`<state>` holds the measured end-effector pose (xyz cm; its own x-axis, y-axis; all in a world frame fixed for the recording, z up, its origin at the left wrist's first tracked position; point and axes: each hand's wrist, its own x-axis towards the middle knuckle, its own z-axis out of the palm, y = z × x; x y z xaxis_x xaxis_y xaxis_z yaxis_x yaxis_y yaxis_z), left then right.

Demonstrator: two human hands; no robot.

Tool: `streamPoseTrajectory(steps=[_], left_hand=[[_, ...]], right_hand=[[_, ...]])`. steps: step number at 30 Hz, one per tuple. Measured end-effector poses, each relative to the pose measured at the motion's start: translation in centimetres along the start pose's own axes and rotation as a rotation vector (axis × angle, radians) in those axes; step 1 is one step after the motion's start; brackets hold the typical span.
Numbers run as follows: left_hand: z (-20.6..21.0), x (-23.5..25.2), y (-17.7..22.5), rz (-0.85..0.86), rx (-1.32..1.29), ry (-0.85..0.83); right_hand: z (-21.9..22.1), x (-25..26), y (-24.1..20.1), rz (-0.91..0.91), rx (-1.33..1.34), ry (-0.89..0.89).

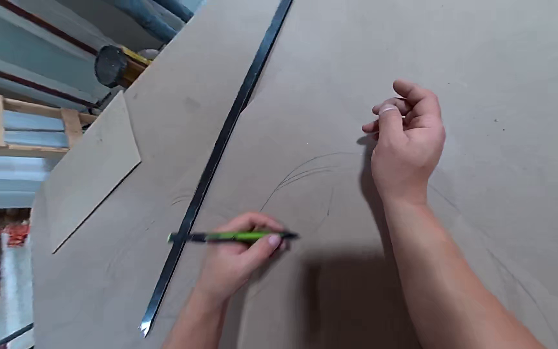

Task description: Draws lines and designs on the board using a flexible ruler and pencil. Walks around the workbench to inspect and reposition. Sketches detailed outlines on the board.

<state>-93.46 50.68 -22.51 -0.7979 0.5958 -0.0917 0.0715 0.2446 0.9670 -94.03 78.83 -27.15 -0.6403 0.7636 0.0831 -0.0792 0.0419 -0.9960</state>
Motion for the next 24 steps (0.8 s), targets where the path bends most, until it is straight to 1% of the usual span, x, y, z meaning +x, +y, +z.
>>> streamPoseTrajectory(steps=[3, 5, 6, 8, 10, 13, 17, 24], left_hand=[[0.9, 7.4, -1.5, 0.035, -0.033, -0.130], [1.8, 10.4, -2.0, 0.068, -0.027, -0.208], [1.9, 11.1, -2.1, 0.094, -0.016, -0.264], [1.7, 11.4, -2.5, 0.164, 0.038, -0.370], [1.3, 11.6, -3.0, 0.225, 0.051, -0.437], [0.8, 11.7, -3.0, 0.226, 0.037, -0.511], [0.7, 10.8, -2.9, 0.227, 0.092, -0.532], [0.6, 10.8, -3.0, 0.260, 0.097, -0.589]], right_hand=[[0.1, 0.1, 0.2, 0.061, -0.041, 0.015], [0.0, 0.2, 0.2, 0.075, -0.072, 0.017], [0.0, 0.1, 0.3, 0.074, -0.093, 0.017], [0.0, 0.0, 0.5, 0.068, -0.121, 0.022], [0.0, 0.2, 0.7, 0.050, -0.116, 0.034], [0.0, 0.1, 0.6, 0.047, -0.100, 0.032], [-0.2, 0.3, 0.8, 0.047, -0.094, 0.033], [0.1, 0.5, 1.1, 0.033, -0.074, 0.060]])
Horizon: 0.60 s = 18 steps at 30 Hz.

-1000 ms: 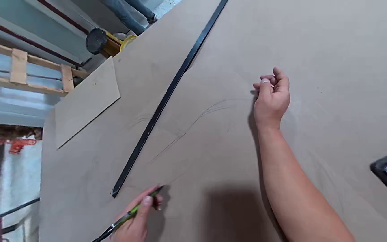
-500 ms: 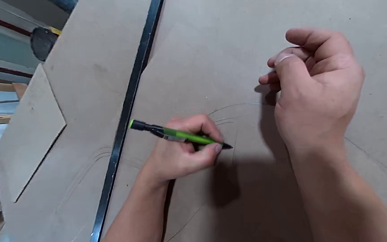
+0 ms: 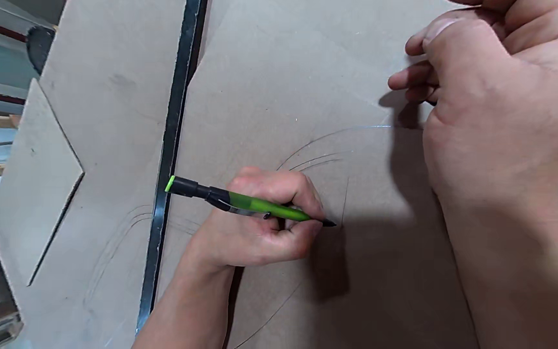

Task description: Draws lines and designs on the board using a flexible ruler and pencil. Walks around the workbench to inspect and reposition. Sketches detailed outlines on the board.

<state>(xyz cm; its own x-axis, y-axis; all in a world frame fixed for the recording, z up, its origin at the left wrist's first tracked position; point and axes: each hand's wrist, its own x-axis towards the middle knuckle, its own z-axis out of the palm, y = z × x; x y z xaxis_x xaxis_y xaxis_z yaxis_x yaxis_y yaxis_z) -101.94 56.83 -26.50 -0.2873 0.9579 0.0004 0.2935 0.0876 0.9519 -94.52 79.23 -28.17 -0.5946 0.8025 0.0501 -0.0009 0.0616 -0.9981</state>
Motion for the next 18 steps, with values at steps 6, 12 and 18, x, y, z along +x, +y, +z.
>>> streamPoseTrajectory(steps=[6, 12, 18], left_hand=[[0.09, 0.16, 0.00, 0.006, 0.018, -0.002], [0.36, 0.06, -0.24, 0.002, 0.026, 0.083], [0.10, 0.10, -0.19, 0.000, 0.004, 0.037]], right_hand=[[-0.11, 0.11, 0.09, -0.008, -0.031, -0.003], [-0.04, 0.13, 0.06, -0.009, 0.002, 0.012], [-0.02, 0.07, -0.18, 0.007, 0.012, 0.008]])
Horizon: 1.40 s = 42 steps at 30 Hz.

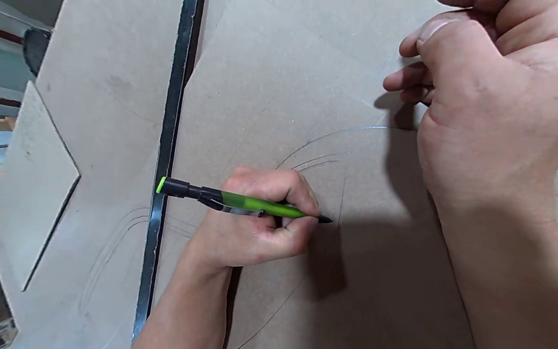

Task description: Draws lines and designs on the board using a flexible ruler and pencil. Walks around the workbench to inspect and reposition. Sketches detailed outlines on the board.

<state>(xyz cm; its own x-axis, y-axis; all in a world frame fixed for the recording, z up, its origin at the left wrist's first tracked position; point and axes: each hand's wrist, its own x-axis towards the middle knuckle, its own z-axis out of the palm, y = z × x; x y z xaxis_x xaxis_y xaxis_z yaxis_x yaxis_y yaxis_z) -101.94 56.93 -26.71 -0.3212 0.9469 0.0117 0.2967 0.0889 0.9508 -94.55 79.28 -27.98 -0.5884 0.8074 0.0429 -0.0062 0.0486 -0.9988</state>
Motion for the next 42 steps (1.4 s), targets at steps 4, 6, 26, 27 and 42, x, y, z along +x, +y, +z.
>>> streamPoseTrajectory(steps=[4, 6, 26, 27, 42], left_hand=[[0.8, 0.1, 0.0, -0.034, 0.043, 0.214], [1.5, 0.6, 0.1, -0.071, 0.054, 0.355], [2.1, 2.4, 0.3, -0.115, -0.016, 0.481], [2.1, 2.4, 0.3, -0.115, -0.019, 0.481], [1.6, 2.2, 0.2, -0.095, 0.032, 0.409]], right_hand=[[-0.1, -0.1, -0.2, 0.012, -0.013, -0.010], [0.0, -0.1, -0.2, 0.003, -0.047, -0.008], [0.1, -0.3, -0.2, 0.001, -0.054, -0.007], [0.1, -0.3, -0.2, 0.000, -0.057, -0.006], [0.2, -0.4, -0.3, 0.012, -0.040, 0.002]])
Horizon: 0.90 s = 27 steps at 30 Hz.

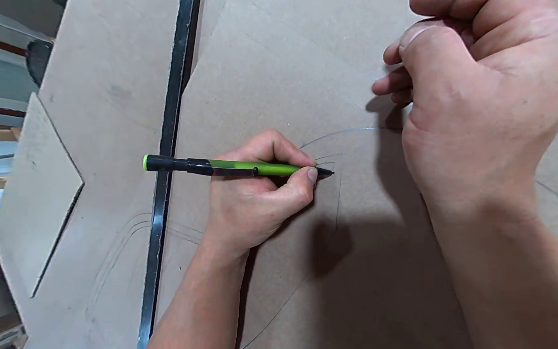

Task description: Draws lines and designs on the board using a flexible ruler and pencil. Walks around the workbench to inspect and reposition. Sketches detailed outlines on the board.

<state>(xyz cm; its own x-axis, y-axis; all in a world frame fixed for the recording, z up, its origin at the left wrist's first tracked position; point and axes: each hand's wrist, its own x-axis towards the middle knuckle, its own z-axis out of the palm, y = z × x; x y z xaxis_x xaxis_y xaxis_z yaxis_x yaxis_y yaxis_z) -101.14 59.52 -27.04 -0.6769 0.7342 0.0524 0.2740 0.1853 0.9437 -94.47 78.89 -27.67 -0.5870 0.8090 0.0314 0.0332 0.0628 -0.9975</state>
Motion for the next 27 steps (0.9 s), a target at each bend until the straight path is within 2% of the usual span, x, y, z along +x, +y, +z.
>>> streamPoseTrajectory(steps=[3, 7, 11, 16, 21, 27], left_hand=[[-0.16, -0.15, 0.15, -0.006, 0.003, -0.047], [0.01, -0.26, 0.11, -0.008, 0.003, -0.024], [-0.42, -0.24, 0.07, 0.011, 0.009, -0.100], [-0.20, -0.28, 0.05, 0.013, 0.019, -0.062], [-0.82, -0.23, 0.05, 0.029, 0.034, -0.164], [-0.87, -0.33, 0.01, 0.034, 0.060, -0.169]], right_hand=[[0.00, 0.03, 0.05, -0.002, 0.003, 0.001], [-0.02, 0.09, 0.18, -0.010, 0.014, 0.000], [0.01, 0.11, 0.33, -0.022, 0.006, 0.002], [-0.02, 0.20, 0.32, -0.027, -0.009, 0.003], [0.07, 0.17, 0.33, -0.030, -0.024, 0.010], [0.07, 0.24, 0.50, -0.041, 0.000, 0.019]])
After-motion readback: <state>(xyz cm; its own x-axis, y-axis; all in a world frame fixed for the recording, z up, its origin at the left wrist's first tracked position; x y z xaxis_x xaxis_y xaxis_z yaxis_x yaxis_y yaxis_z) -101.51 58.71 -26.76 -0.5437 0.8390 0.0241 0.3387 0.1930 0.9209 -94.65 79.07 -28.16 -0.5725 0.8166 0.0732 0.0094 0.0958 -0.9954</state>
